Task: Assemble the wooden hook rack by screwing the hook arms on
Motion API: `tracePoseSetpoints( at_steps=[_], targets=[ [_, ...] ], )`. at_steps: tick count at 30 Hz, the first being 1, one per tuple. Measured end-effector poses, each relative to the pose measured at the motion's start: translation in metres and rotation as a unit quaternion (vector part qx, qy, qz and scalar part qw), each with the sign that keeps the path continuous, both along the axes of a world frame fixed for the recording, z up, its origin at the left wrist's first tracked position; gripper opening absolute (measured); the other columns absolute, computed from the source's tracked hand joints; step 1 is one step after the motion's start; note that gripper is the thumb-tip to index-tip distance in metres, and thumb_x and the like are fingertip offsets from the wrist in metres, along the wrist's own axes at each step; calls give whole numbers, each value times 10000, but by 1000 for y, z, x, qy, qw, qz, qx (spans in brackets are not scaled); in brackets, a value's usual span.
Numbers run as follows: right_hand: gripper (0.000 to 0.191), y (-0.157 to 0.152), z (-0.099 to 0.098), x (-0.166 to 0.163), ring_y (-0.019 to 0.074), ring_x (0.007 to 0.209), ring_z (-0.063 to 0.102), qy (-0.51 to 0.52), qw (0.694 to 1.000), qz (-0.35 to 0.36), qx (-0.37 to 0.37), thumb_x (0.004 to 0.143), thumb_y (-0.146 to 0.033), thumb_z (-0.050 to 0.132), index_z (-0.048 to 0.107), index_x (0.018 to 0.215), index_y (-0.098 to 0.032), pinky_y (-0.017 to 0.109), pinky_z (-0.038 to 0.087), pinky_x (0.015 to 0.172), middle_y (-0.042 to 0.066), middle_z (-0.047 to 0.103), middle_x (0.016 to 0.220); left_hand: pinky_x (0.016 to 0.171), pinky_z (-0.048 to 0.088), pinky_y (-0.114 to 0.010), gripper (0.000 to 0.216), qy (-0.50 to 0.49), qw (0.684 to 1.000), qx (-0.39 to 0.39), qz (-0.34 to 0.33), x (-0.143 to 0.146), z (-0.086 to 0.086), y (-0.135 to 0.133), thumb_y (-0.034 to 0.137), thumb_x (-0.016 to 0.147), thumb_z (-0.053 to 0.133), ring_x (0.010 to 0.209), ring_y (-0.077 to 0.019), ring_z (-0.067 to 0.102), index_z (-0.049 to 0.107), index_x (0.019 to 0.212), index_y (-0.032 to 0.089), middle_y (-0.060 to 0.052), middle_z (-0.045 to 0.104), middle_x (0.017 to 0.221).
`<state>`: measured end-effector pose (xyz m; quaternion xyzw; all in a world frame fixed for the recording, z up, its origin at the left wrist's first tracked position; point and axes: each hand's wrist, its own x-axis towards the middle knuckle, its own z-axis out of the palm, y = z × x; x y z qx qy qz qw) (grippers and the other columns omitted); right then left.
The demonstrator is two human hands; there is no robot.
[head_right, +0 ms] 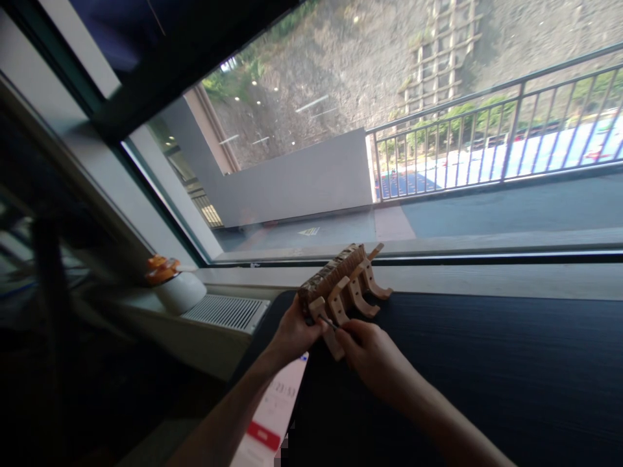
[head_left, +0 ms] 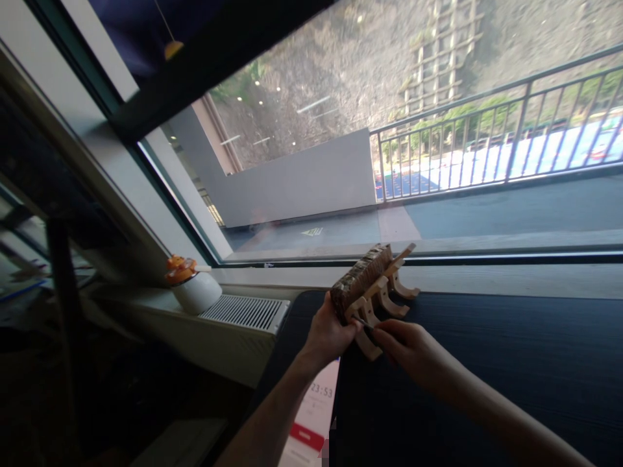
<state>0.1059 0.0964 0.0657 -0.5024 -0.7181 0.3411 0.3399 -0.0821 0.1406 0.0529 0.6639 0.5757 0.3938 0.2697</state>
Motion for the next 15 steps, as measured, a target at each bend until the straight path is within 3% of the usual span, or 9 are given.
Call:
tracePoseSetpoints(
  at_steps=[2, 4, 7, 11, 15],
  targets=[
    [384, -3, 2, 2, 223, 772, 714, 18, 1000, -9, 7, 903, -373, 526, 699, 1160, -146, 291, 522, 640, 88, 778, 902, 758, 569, -281, 497, -3, 1000, -3, 0, 0, 2, -1, 182, 698, 770, 885, -204, 709, 558, 1146, 221, -1, 734, 980],
    [524, -8, 6, 5, 269, 937, 722, 20, 999, -17, 27, 848, -335, 570, 601, 1333, -138, 353, 547, 783, 125, 768, 1070, 757, 569, -281, 490, -9, 1000, -3, -1, 0, 3, -1, 190, 703, 768, 881, -204, 710, 558, 1145, 212, -7, 734, 976],
    [494, -14, 11, 9, 296, 1064, 705, -21, 995, -14, 102, 849, -259, 529, 604, 1323, -142, 399, 535, 886, 156, 743, 1175, 750, 572, -281, 505, -37, 999, -5, -17, -1, 4, 0, 191, 702, 768, 873, -203, 712, 553, 1159, 202, -18, 736, 984],
    [394, -16, 13, 9, 248, 839, 735, -127, 967, 12, 219, 909, -128, 418, 640, 1231, -177, 316, 516, 682, 123, 765, 1013, 731, 568, -273, 513, -69, 997, -3, -21, -2, 3, 2, 182, 681, 778, 860, -200, 710, 559, 1144, 194, -16, 729, 964],
    [284, -17, 10, 2, 216, 660, 685, -161, 960, -3, 231, 899, -107, 433, 678, 1000, -208, 284, 405, 567, 82, 733, 828, 730, 561, -270, 473, -78, 997, 3, -10, -2, 0, 5, 162, 676, 773, 842, -193, 704, 566, 1100, 182, -14, 722, 939]
  ],
)
